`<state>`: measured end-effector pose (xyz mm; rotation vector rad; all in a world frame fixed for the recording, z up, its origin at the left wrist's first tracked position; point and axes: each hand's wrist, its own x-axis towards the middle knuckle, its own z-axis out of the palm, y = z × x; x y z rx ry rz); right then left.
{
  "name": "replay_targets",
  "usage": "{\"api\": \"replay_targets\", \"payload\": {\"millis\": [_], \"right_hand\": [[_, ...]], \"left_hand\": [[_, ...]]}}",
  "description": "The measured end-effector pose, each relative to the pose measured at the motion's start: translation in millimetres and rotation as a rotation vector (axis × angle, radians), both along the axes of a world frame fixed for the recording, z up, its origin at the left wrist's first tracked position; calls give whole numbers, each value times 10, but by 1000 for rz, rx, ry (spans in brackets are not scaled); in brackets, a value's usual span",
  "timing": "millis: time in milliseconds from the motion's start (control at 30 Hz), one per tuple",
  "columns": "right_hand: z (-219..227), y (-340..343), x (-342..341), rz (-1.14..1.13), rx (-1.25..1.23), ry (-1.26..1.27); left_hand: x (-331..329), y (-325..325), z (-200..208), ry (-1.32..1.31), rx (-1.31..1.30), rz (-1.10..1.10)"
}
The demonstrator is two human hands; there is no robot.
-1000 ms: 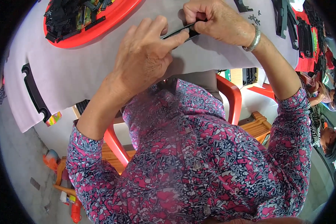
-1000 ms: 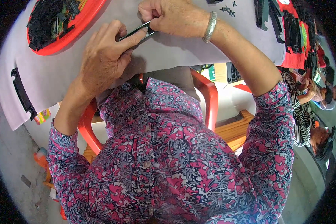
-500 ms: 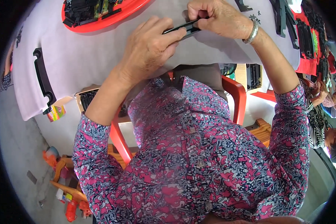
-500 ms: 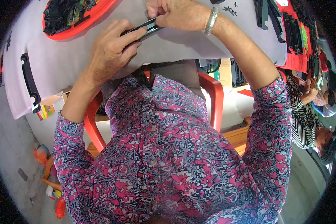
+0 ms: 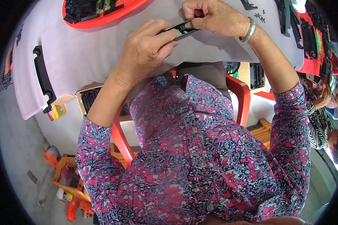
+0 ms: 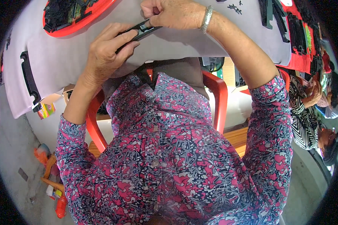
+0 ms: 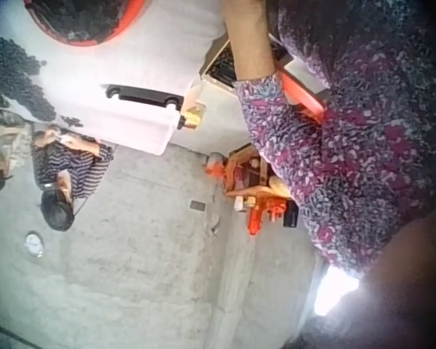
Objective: The person assembles levels by inserting green spirit vials and small parts into black plastic housings by hand.
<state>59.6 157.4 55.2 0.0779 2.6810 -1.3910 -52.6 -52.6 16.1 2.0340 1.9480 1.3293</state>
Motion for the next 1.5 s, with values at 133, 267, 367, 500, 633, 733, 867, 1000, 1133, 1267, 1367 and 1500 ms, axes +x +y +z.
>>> {"api": "replay_targets", "payload": {"millis": [133, 267, 367, 500, 633, 733, 867, 1000, 1133, 1267, 1367, 1500], "right_hand": [[-23, -46, 26, 128, -24, 371], [108, -90, -35, -94, -138, -143], [132, -96, -55, -122, -90, -222], [76, -73, -94, -68, 17, -184], [167, -97, -102, -103, -16, -278], [83, -86, -89, -84, 6, -190], [94, -88, -80, -97, -23, -210], [165, -108, -74, -95, -4, -204], [137, -76, -75, -63, -25, -151], [191, -114, -64, -113, -21, -213], [247, -135, -79, -102, 37, -207], [263, -119, -86, -86, 6, -257]], "left_hand": [[5, -6, 11, -30, -13, 6], [17, 3, 19, -59, -19, 12], [11, 11, 21, -56, -31, -7], [25, -5, 27, -34, -27, 2], [30, 6, 31, -7, -44, -1], [38, 9, 54, 7, -46, 11], [50, -2, 75, 29, -64, 18], [54, -6, 85, 9, -62, 21], [47, -16, 114, 13, -76, 26], [38, -4, 100, 11, -62, 14], [30, -15, 97, 7, -54, 14], [43, -13, 109, -9, -65, 7]]}}
